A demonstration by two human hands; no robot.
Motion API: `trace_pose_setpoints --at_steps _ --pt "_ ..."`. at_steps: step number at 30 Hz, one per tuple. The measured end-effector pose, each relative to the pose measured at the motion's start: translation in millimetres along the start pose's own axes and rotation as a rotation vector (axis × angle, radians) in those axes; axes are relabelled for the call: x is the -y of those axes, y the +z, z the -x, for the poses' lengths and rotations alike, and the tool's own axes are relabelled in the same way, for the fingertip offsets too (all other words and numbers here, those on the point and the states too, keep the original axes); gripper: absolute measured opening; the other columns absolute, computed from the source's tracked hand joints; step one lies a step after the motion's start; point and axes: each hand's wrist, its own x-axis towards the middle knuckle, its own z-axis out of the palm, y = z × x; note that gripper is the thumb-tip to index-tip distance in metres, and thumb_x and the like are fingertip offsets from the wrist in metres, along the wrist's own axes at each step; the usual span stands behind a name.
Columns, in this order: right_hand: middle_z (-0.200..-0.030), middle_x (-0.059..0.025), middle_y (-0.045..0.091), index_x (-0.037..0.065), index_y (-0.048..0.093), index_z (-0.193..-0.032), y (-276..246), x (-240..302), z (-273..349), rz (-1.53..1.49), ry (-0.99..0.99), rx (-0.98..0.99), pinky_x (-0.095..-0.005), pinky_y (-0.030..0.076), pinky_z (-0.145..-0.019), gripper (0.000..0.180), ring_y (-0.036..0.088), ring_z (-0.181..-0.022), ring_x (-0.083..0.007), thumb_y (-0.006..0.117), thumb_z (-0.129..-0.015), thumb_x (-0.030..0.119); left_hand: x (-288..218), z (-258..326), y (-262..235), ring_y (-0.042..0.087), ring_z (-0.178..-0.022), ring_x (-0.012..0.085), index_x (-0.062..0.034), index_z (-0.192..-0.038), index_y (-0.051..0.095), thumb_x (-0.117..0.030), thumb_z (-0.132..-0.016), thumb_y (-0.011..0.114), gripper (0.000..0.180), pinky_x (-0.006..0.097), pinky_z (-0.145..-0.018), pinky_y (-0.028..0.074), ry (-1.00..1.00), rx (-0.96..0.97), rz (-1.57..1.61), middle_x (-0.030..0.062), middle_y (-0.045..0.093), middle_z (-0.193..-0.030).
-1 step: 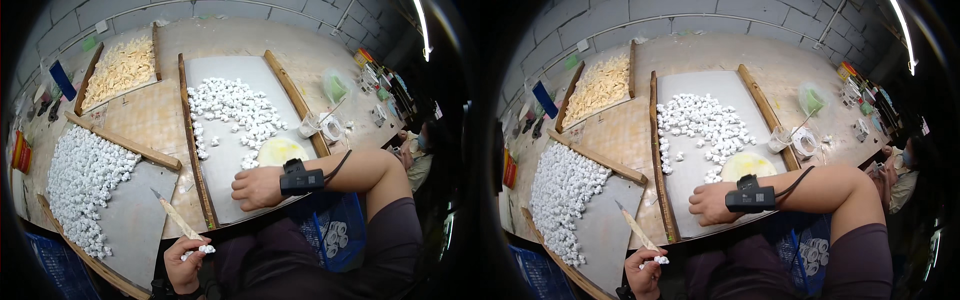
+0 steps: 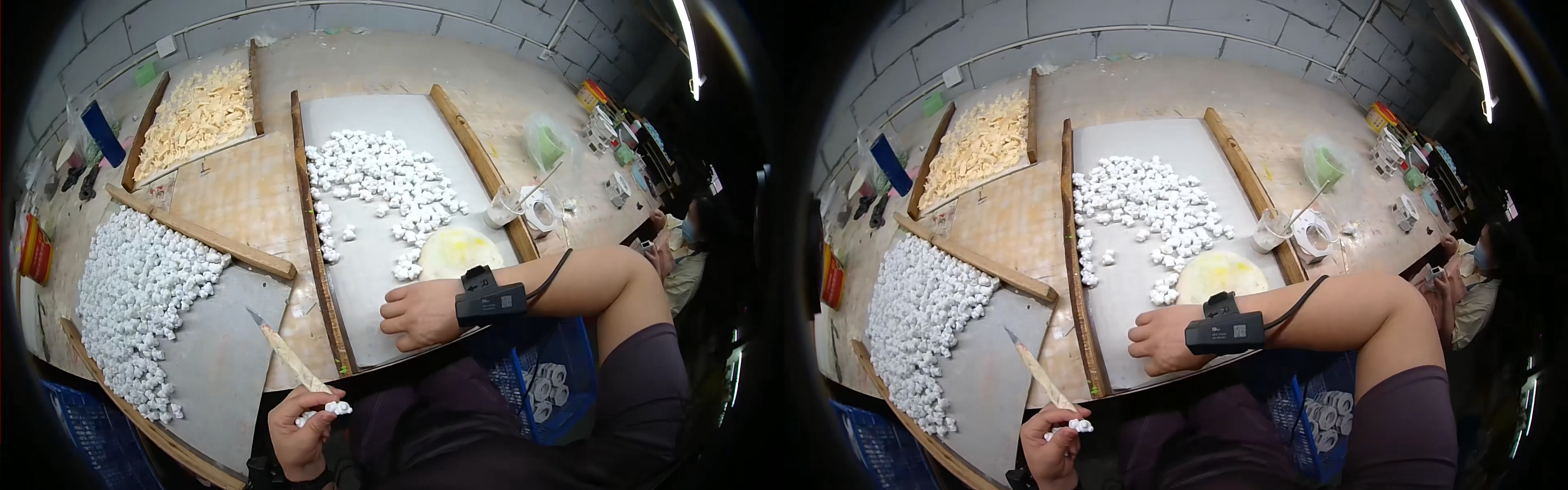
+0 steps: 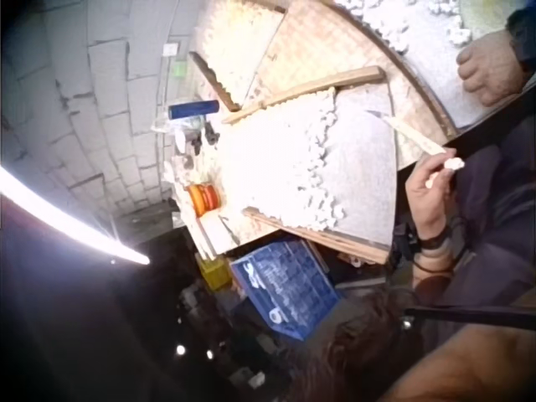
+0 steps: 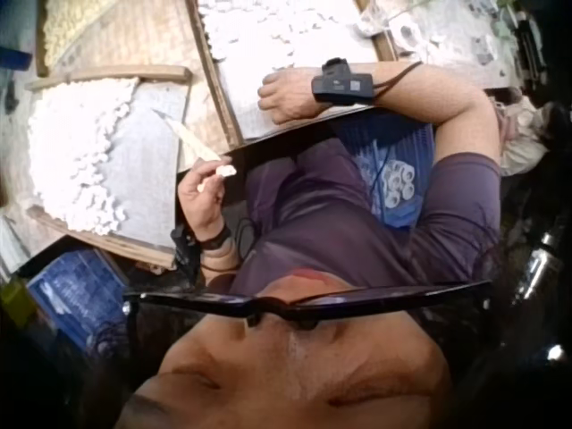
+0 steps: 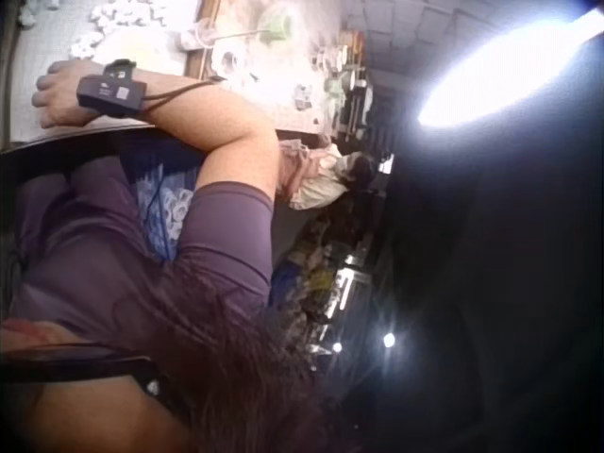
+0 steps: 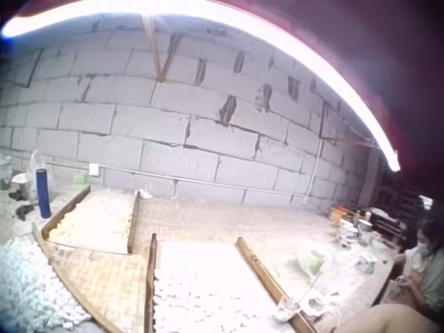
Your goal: Assembling small white floral-shaped components by applying adhesive with a stick.
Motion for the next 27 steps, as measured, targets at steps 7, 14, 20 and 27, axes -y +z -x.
trace_pose_setpoints --at_steps 7,14,20,27 --pt "-0.086 -0.0069 0.052 0.012 0.056 -0.068 -2 -41 26 0.158 0.108 0.062 -0.0336 0.043 -0.071 0.013 0.052 -0.086 -0.0228 0.057 -0.076 0.022 -3 8 7 0.039 -0.048 0.0019 0.0072 -0.105 0.063 -0.006 -0.087 0.063 0.021 0.016 -0.042 0.026 0.071 0.046 0.038 0.0028 0.058 -0.078" --pt "-0.097 -0.0088 0.056 0.009 0.059 -0.072 -3 -109 75 0.332 0.368 -0.028 -0.0345 0.046 -0.079 0.008 0.053 -0.093 -0.0243 0.058 -0.073 0.017 -7 9 9 0.039 -0.048 0.0015 0.0065 -0.103 0.064 -0.006 -0.087 0.063 0.02 0.015 -0.042 0.026 0.045 0.006 0.039 0.0009 0.057 -0.075" --pt "-0.112 -0.0168 0.056 0.005 0.063 -0.092 -3 -100 49 0.317 0.394 -0.279 -0.0391 0.043 -0.091 0.021 0.053 -0.105 -0.0303 0.06 -0.072 0.01 -8 1 16 0.039 -0.048 0.0013 0.0068 -0.102 0.064 -0.006 -0.087 0.064 0.02 0.015 -0.042 0.026 0.028 0.028 0.036 0.0005 0.056 -0.074" --pt "-0.099 -0.0108 0.056 0.007 0.058 -0.084 31 -81 -35 0.358 -0.001 -0.434 -0.0409 0.044 -0.09 0.013 0.054 -0.102 -0.0279 0.055 -0.075 0.016 -11 -1 29 0.038 -0.047 0.0017 0.0069 -0.103 0.064 -0.007 -0.086 0.065 0.021 0.017 -0.042 0.025 -0.01 0.031 0.02 -0.0009 0.054 -0.068"
